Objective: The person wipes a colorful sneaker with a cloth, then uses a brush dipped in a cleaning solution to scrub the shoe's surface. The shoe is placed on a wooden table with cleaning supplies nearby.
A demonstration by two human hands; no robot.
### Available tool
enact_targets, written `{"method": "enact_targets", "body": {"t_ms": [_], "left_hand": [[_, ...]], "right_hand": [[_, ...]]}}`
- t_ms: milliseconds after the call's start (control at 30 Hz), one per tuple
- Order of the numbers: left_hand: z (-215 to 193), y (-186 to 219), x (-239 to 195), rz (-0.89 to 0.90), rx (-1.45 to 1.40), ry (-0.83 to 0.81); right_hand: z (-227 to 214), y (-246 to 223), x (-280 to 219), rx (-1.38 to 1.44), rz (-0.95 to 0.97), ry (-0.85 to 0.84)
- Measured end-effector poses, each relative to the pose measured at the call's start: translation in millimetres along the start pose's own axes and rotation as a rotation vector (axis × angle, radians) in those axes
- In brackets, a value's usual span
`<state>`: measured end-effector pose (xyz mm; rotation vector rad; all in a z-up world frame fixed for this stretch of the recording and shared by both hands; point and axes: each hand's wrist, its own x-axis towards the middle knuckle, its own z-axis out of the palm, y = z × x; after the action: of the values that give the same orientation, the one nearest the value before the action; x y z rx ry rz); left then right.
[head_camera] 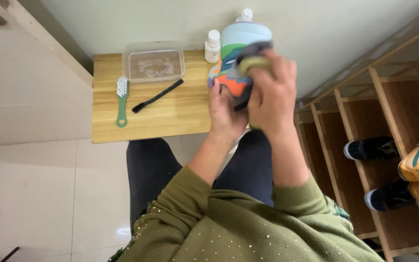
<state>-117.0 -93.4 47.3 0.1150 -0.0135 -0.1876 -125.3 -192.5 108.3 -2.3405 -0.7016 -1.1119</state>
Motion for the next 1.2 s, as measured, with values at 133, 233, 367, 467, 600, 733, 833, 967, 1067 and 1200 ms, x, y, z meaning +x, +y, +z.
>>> {"method": "enact_targets", "body": {"t_ms": [133,233,367,467,600,733,833,967,1067,1200], "left_hand": [[-5,14,-4,-0.016,-0.009,0.044],[35,18,-22,0.034,-0.091,0.045],[8,14,-1,0.033,-0.092,-0.042],[24,12,-17,-0.051,0.012,0.019],[7,9,-13,0.002,-0.032,-0.034],[9,11,-8,0.019,-0.076,-0.017],[28,19,-11,0.06,-0.023,0.098],[22,16,-26,0.085,-0.036,0.11],[6,25,-33,-0.027,-0.049,-0.031],[-32,31,-40,-0.061,-0.056,-0.122]], "right_hand": [[-1,-40,-28,-0.097,-0.013,-0.122],[-31,-42,-21,0.081,0.013,-0.227],[-49,-28,-4,0.05,0.044,-0.081],[-30,-40,1,-0.041,-0.031,-0.006],[-20,-50,-22,-0.277,-0.042,-0.085],[-41,-44,-34,-0.083,0.0,-0.148],[-37,-63,-29,-0.058,-0.028,-0.022],[2,-23,-39,-0.081,-0.058,0.082],[0,26,-45,-0.158,0.01,0.117],[-14,55,-48,0.065,0.259,0.151]]}}
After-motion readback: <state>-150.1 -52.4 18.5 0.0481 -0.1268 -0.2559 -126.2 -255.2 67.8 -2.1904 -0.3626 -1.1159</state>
